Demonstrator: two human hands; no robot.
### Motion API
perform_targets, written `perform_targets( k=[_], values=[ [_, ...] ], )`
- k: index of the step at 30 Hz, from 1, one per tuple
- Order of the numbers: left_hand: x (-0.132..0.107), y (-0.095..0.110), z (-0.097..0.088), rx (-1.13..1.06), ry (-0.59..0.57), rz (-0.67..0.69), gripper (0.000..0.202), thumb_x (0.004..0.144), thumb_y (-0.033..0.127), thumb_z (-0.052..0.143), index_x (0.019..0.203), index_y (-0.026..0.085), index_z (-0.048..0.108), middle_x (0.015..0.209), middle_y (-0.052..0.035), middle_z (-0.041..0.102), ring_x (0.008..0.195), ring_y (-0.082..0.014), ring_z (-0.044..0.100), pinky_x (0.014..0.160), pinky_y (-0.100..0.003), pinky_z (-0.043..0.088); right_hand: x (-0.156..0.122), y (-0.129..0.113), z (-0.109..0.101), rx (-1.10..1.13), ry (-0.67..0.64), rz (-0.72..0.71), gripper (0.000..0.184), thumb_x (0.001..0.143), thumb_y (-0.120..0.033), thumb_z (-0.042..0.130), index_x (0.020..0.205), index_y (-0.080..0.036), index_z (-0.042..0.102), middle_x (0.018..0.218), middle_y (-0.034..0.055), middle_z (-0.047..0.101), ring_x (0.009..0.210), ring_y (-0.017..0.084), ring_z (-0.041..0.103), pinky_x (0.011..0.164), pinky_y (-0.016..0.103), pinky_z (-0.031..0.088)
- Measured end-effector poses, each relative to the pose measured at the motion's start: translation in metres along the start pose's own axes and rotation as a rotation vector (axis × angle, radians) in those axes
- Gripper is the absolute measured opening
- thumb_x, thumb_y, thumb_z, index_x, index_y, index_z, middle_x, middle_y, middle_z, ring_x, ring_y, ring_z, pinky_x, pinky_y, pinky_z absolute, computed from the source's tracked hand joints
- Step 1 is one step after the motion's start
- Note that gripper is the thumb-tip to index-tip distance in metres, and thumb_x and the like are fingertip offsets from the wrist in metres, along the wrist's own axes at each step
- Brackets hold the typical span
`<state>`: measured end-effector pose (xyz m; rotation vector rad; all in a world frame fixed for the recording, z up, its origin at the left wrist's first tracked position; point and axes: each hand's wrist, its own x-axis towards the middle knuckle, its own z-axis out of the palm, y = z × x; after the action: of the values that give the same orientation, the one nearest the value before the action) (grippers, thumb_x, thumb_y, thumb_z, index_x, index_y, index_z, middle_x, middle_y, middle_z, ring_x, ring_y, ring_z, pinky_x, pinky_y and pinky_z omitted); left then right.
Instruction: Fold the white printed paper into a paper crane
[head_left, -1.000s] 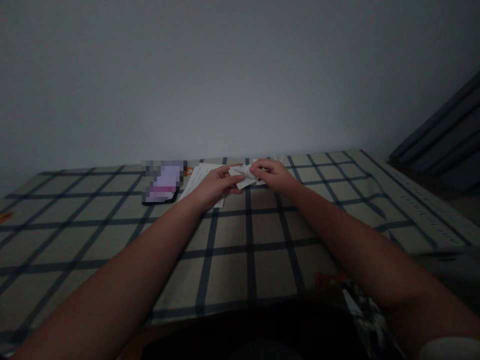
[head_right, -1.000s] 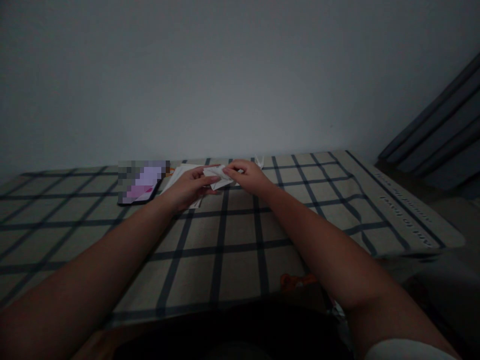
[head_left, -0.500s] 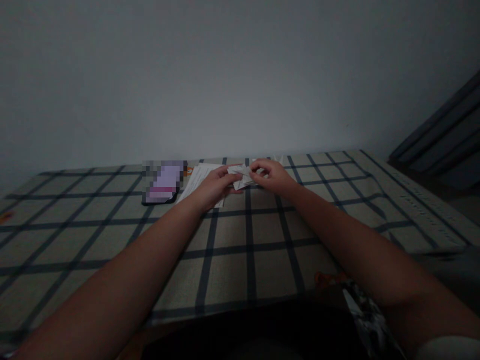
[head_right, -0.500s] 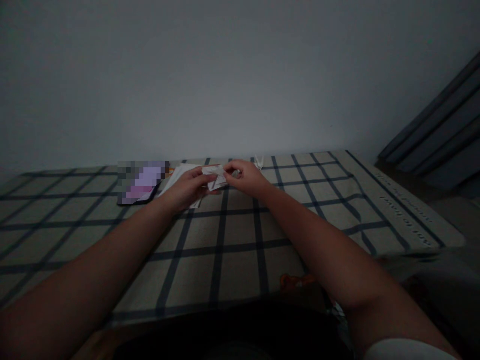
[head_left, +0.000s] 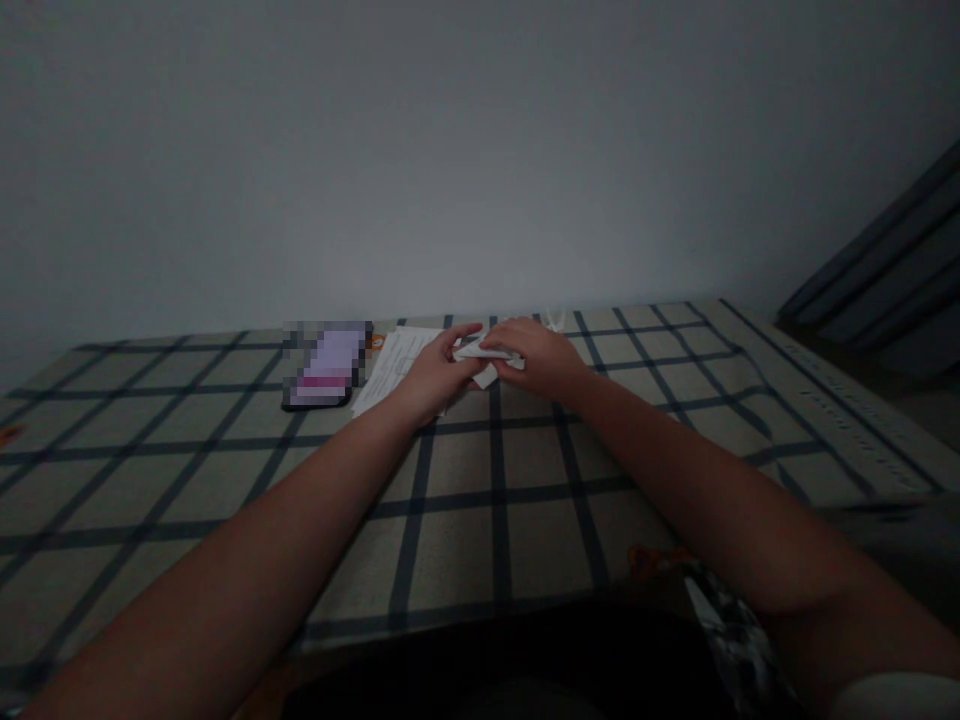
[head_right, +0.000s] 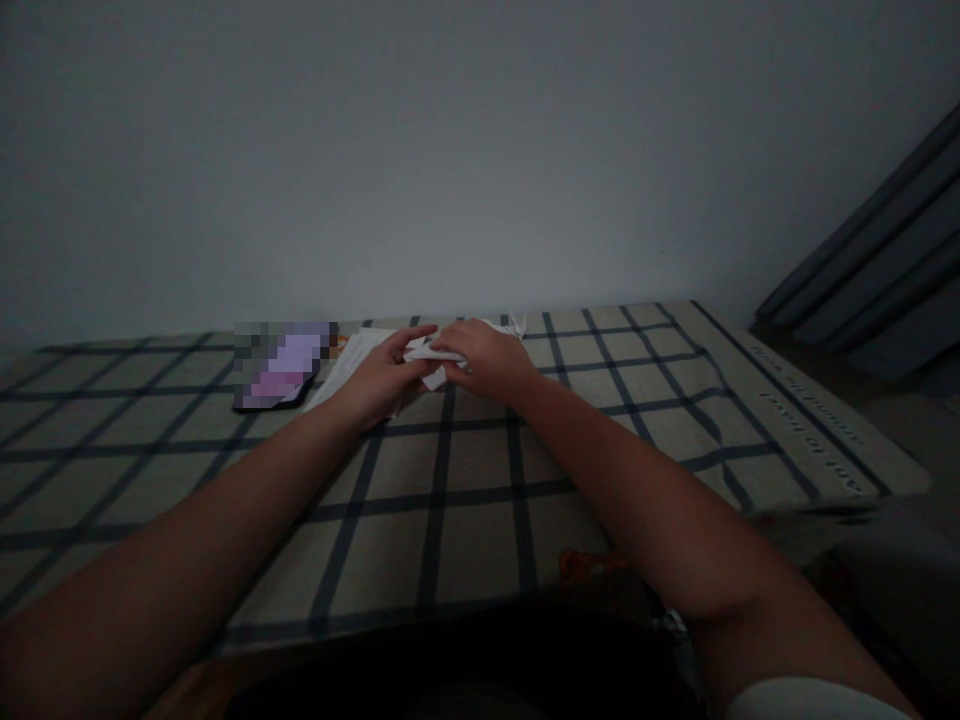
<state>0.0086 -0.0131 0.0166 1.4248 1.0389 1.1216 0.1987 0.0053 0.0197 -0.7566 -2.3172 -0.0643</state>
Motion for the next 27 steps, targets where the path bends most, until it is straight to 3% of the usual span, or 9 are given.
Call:
perform_targets(
  k=[6, 11, 15, 22, 27],
  values=[
    [-0.006, 0.006, 0.003, 0.105, 0.019, -0.040, 0.058, 0.073, 0.027, 0.076, 0.129, 0.019, 0.062, 0.080, -0.0038, 0.068, 0.054, -0.0109, 0.055, 0.054, -0.024, 0.046, 0.000, -0.005, 0.000, -0.095, -0.073, 0.056, 0.025, 0.090, -0.022, 0.055, 0.108, -0.025, 0.073, 0.109, 0.0037, 0.073, 0.101, 0.021, 0.063, 0.088, 0.035, 0.046],
    [-0.005, 0.004, 0.002, 0.160, -0.022, 0.017, 0.041, 0.073, 0.023, 0.073, 0.114, 0.019, 0.069, 0.088, -0.0052, 0.071, 0.063, -0.0144, 0.060, 0.056, -0.025, 0.046, 0.001, -0.009, 0.000, -0.069, 0.013, 0.109, 0.030, 0.094, -0.024, 0.050, 0.112, -0.021, 0.073, 0.105, 0.0064, 0.075, 0.093, 0.021, 0.065, 0.083, 0.034, 0.046],
    [0.000, -0.003, -0.001, 0.192, -0.029, 0.073, 0.049, 0.072, 0.024, 0.072, 0.121, 0.018, 0.065, 0.098, -0.0063, 0.071, 0.069, -0.0154, 0.062, 0.062, -0.026, 0.047, 0.003, -0.007, -0.001, 0.079, 0.072, 0.158, 0.030, 0.094, -0.025, 0.049, 0.112, -0.018, 0.072, 0.107, 0.0073, 0.074, 0.087, 0.018, 0.065, 0.079, 0.031, 0.048],
    [0.002, -0.004, -0.002, 0.148, -0.012, 0.082, 0.048, 0.072, 0.023, 0.071, 0.119, 0.016, 0.066, 0.101, -0.0081, 0.072, 0.071, -0.0158, 0.063, 0.066, -0.027, 0.048, 0.003, -0.006, -0.001, 0.251, 0.073, 0.177, 0.032, 0.092, -0.029, 0.054, 0.118, -0.017, 0.069, 0.113, 0.0079, 0.073, 0.088, 0.017, 0.066, 0.076, 0.029, 0.050],
    [-0.001, -0.001, -0.003, 0.233, 0.020, 0.138, 0.043, 0.071, 0.019, 0.071, 0.114, 0.018, 0.068, 0.101, -0.0072, 0.073, 0.083, -0.0194, 0.066, 0.076, -0.030, 0.050, 0.002, -0.003, -0.001, 0.245, 0.032, 0.143, 0.029, 0.093, -0.025, 0.052, 0.113, -0.018, 0.072, 0.103, 0.0066, 0.075, 0.085, 0.016, 0.066, 0.077, 0.029, 0.049]
  ],
)
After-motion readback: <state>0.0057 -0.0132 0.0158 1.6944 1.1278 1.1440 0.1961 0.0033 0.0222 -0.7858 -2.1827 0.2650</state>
